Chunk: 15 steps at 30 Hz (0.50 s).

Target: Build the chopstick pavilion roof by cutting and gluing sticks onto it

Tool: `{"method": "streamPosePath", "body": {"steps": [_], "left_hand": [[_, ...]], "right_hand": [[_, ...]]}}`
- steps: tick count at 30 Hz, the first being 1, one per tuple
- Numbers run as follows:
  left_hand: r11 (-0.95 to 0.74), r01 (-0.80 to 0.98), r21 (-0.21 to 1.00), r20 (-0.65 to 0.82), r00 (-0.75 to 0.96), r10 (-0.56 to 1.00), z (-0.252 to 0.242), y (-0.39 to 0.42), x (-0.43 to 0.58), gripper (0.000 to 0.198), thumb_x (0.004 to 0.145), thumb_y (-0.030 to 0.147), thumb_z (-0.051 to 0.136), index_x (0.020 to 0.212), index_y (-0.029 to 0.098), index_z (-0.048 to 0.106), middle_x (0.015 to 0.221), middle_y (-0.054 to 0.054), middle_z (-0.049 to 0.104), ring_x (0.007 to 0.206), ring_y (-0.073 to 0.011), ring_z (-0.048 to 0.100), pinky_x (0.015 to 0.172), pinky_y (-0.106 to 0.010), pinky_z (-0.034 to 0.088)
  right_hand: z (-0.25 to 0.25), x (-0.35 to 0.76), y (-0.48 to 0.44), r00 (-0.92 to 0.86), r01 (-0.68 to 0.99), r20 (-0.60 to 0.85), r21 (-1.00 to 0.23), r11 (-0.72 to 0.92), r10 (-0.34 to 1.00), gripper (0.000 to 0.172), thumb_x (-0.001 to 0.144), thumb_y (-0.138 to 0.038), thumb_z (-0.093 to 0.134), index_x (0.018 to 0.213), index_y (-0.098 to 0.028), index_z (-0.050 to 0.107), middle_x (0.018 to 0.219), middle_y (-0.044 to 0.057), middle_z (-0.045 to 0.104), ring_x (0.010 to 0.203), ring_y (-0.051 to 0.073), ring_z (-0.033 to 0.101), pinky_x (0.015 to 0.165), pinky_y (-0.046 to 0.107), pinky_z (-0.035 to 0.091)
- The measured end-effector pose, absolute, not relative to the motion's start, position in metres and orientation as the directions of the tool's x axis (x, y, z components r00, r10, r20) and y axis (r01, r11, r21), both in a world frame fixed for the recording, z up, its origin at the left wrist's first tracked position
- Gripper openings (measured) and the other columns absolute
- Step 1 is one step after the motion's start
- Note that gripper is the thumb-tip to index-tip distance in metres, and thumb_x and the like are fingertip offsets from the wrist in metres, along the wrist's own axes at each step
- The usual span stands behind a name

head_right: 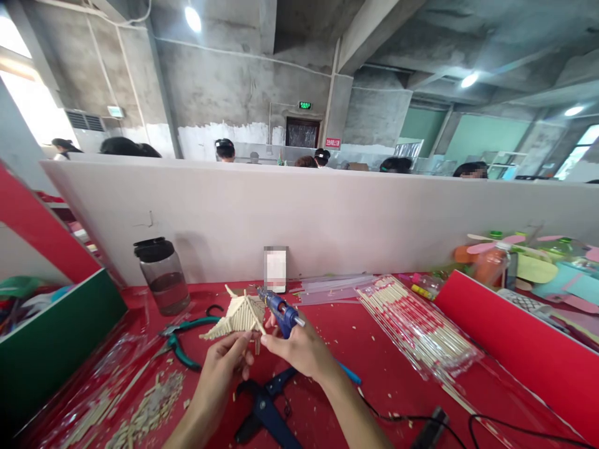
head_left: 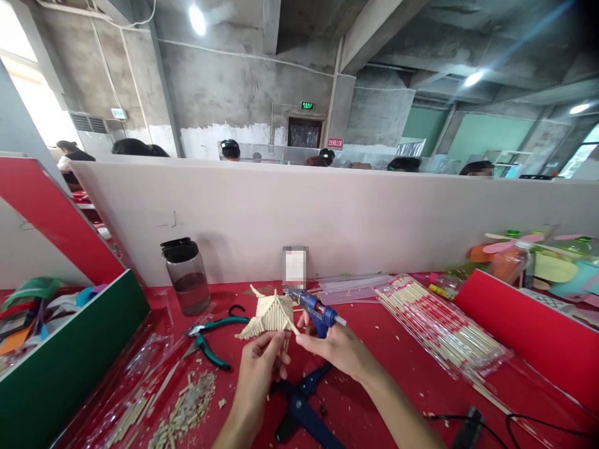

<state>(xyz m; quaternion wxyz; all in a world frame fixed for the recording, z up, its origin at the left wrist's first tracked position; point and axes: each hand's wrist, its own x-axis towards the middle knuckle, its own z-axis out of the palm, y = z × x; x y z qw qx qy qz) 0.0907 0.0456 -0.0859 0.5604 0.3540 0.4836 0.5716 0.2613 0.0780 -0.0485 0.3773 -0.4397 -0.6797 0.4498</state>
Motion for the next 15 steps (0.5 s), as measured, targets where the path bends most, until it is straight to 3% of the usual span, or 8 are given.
{"method": "streamPosePath", "body": {"steps": [4, 7, 9, 12, 15], "left_hand": [[0.106, -0.293, 0.950, -0.149, -0.130, 0.980, -0.087, 0.045, 0.093, 0.054, 0.067, 0.062, 0.080, 0.085, 0.012, 0.076, 0.049, 0.001, 0.061, 0.034, -0.0076, 0.049, 0.038, -0.017, 0.027], [0.116, -0.287, 0.951, -0.156, -0.123, 0.980, -0.087, 0.044, 0.094, 0.054, 0.068, 0.063, 0.079, 0.086, 0.012, 0.075, 0.049, 0.001, 0.061, 0.034, -0.0077, 0.049, 0.038, -0.017, 0.027], [0.114, -0.273, 0.955, -0.149, -0.110, 0.983, -0.086, 0.044, 0.094, 0.055, 0.069, 0.064, 0.079, 0.086, 0.011, 0.075, 0.049, 0.001, 0.061, 0.034, -0.0076, 0.049, 0.038, -0.017, 0.027], [0.103, -0.262, 0.959, -0.136, -0.108, 0.985, -0.083, 0.044, 0.094, 0.055, 0.068, 0.064, 0.079, 0.085, 0.011, 0.075, 0.050, 0.001, 0.060, 0.035, -0.0075, 0.049, 0.039, -0.018, 0.028], [0.086, -0.248, 0.965, -0.117, -0.115, 0.986, -0.081, 0.043, 0.094, 0.054, 0.069, 0.062, 0.079, 0.085, 0.011, 0.076, 0.053, 0.000, 0.062, 0.037, -0.0076, 0.049, 0.040, -0.018, 0.029]], "right_hand": [[-0.044, 0.267, 0.083, -0.275, 0.253, 0.170, -0.937, 0.242, 0.946, 0.020, 0.085, -0.040, 0.070, 0.093, -0.023, 0.065, 0.089, 0.001, 0.067, 0.083, 0.020, 0.062, 0.081, 0.033, 0.049], [-0.036, 0.274, 0.086, -0.235, 0.154, 0.168, -0.966, 0.208, 0.957, 0.028, 0.088, -0.050, 0.067, 0.091, -0.022, 0.065, 0.072, -0.002, 0.060, 0.065, 0.016, 0.054, 0.065, 0.029, 0.045], [-0.028, 0.281, 0.086, -0.239, -0.054, 0.141, -0.990, 0.132, 0.961, 0.032, 0.088, -0.052, 0.066, 0.088, -0.020, 0.065, 0.068, -0.001, 0.056, 0.057, 0.014, 0.047, 0.055, 0.028, 0.038], [-0.015, 0.295, 0.086, -0.272, -0.358, 0.134, -0.933, 0.029, 0.953, 0.031, 0.081, -0.046, 0.073, 0.097, -0.020, 0.067, 0.091, 0.007, 0.066, 0.067, 0.017, 0.055, 0.057, 0.029, 0.042], [-0.012, 0.308, 0.086, -0.369, -0.434, 0.115, -0.899, -0.062, 0.922, 0.042, 0.082, -0.046, 0.074, 0.116, -0.023, 0.065, 0.105, 0.010, 0.068, 0.080, 0.021, 0.061, 0.066, 0.034, 0.049]]}}
